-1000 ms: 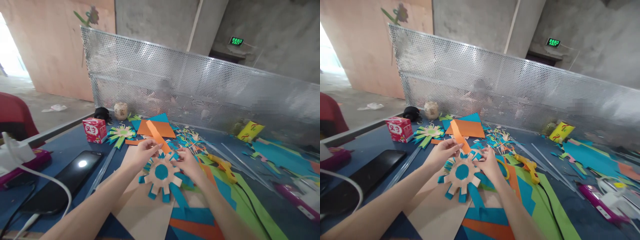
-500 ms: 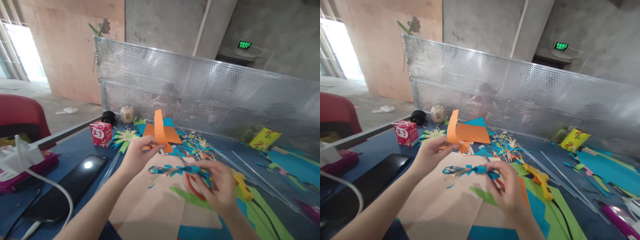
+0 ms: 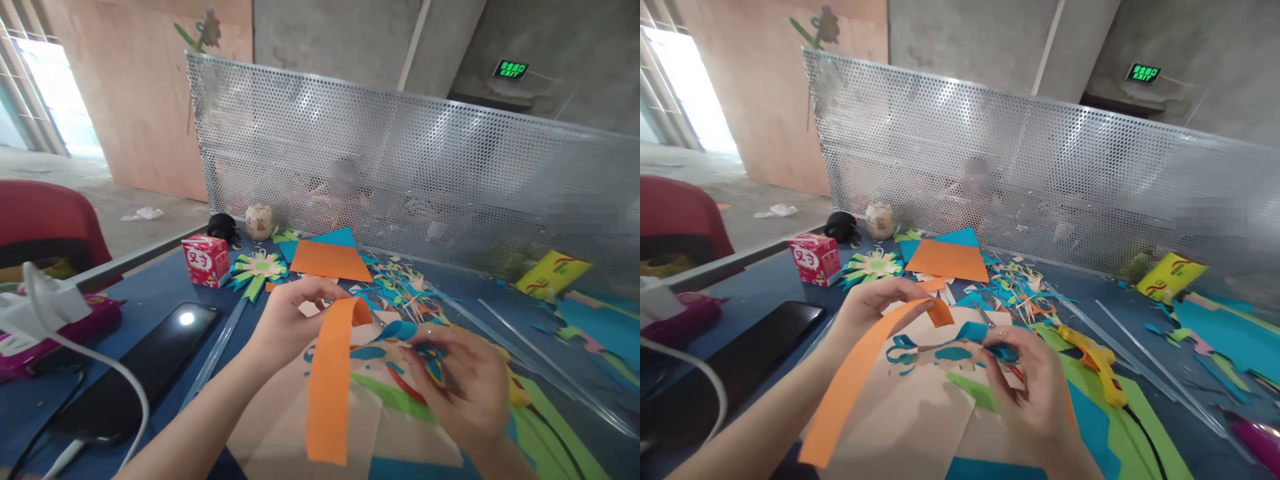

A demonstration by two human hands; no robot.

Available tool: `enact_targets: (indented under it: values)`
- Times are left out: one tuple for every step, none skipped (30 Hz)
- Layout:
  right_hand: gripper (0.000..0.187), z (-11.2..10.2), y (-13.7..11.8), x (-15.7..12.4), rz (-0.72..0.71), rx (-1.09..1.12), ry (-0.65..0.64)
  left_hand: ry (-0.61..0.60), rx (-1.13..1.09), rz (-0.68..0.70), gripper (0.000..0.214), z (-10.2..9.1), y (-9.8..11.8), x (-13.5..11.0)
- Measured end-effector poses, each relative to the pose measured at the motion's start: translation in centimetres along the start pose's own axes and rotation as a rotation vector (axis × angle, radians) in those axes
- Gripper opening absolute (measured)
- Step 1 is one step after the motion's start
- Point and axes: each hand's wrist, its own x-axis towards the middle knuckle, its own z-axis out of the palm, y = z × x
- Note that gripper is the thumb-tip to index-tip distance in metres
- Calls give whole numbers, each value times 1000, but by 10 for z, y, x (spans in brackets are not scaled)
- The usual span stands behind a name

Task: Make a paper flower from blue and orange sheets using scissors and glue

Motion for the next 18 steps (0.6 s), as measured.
enact_targets:
  values:
    - [24,1,-1,1,54,4,10,-12,-38,-35,5,1,-2,1]
    - [23,1,-3,2,99,17,15,-24,-75,-76,5,2,-4,1]
    - [23,1,-4,3,134,36,18,-42,-103,-123,5,3,-5,2]
    - [24,1,-4,3,163,55,20,-52,-117,-168,5,3,-6,3]
    - [24,0,-5,3,186,70,19,-56,-114,-209,6,3,-6,4]
    - [25,0,-5,3,195,82,20,-58,-101,-240,8,3,-6,5]
    - [25,0,-6,3,187,89,20,-60,-89,-259,10,3,-6,5]
    - [27,0,-6,3,179,88,11,-66,-84,-270,12,4,-6,6]
    - [29,-1,-6,2,176,79,-7,-79,-89,-277,14,4,-7,7]
    - [30,-1,-6,2,178,67,-32,-99,-105,-288,15,4,-7,7]
    - [32,-2,-7,3,187,56,-57,-122,-128,-299,15,4,-7,8]
    - [33,-2,-6,3,203,49,-78,-137,-150,-311,14,4,-7,8]
    - [33,-2,-6,3,218,46,-94,-146,-166,-325,14,4,-7,8]
    - [34,-3,-6,3,228,46,-105,-151,-177,-337,13,4,-7,8]
    - [34,-3,-5,3,223,48,-107,-155,-182,-348,12,4,-7,9]
    - [34,-3,-4,3,217,47,-109,-160,-182,-359,11,4,-7,9]
    - [34,-3,-3,3,208,45,-107,-167,-179,-368,12,4,-8,9]
    - [35,-3,-1,3,200,43,-103,-175,-174,-373,12,4,-8,9]
